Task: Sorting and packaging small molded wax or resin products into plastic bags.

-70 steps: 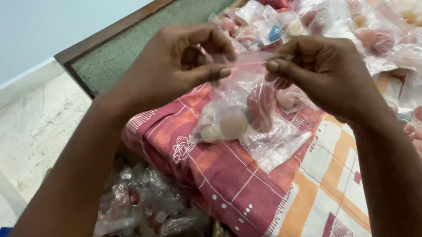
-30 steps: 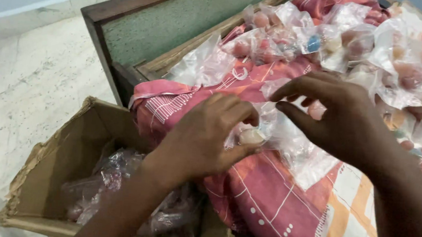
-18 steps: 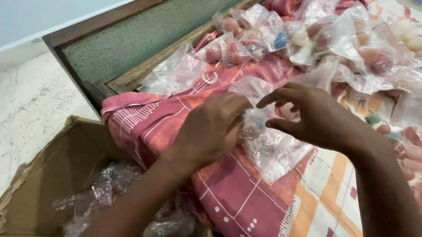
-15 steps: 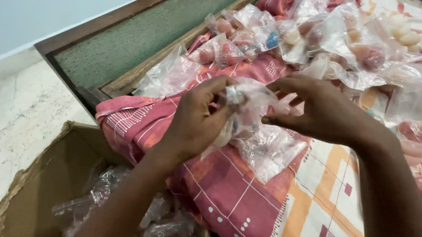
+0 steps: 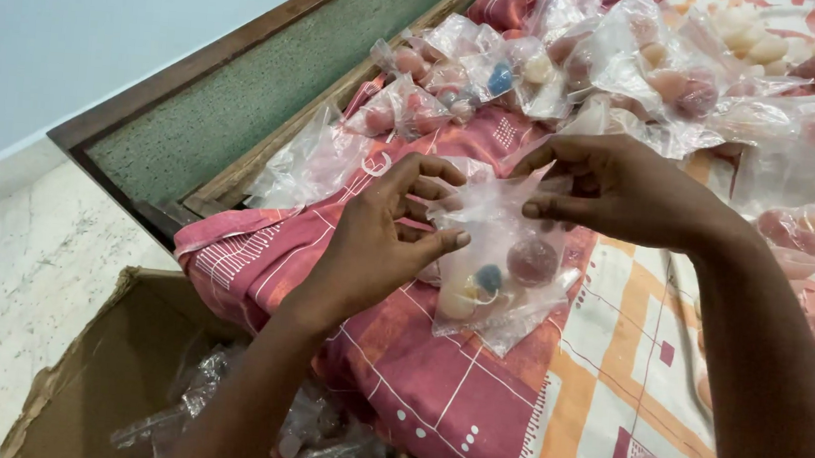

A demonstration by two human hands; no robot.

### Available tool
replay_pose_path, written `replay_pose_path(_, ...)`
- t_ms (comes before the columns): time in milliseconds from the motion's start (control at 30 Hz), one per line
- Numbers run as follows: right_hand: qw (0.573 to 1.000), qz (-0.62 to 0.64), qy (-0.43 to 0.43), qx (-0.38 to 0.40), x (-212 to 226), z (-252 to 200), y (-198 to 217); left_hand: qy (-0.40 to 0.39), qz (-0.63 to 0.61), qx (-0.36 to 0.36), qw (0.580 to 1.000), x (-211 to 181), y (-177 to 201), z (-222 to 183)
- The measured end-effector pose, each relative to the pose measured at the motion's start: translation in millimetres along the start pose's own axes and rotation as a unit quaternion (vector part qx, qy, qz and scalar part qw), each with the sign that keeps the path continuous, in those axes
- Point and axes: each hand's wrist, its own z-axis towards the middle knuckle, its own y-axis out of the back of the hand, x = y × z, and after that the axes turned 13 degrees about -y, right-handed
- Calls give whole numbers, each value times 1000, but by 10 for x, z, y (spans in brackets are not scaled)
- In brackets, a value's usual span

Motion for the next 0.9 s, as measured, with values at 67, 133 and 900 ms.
replay_pose_path(67,1000,11,19,4,14,-8,4,14,11,1,1000,43,10,36)
replay_pose_path(133,999,22,37,7,-16,1,14,26,23,2,999,57,21,67)
replay_pose_path(900,996,74,39,16,-457,160,53,15,-97,26,995,556,2,21)
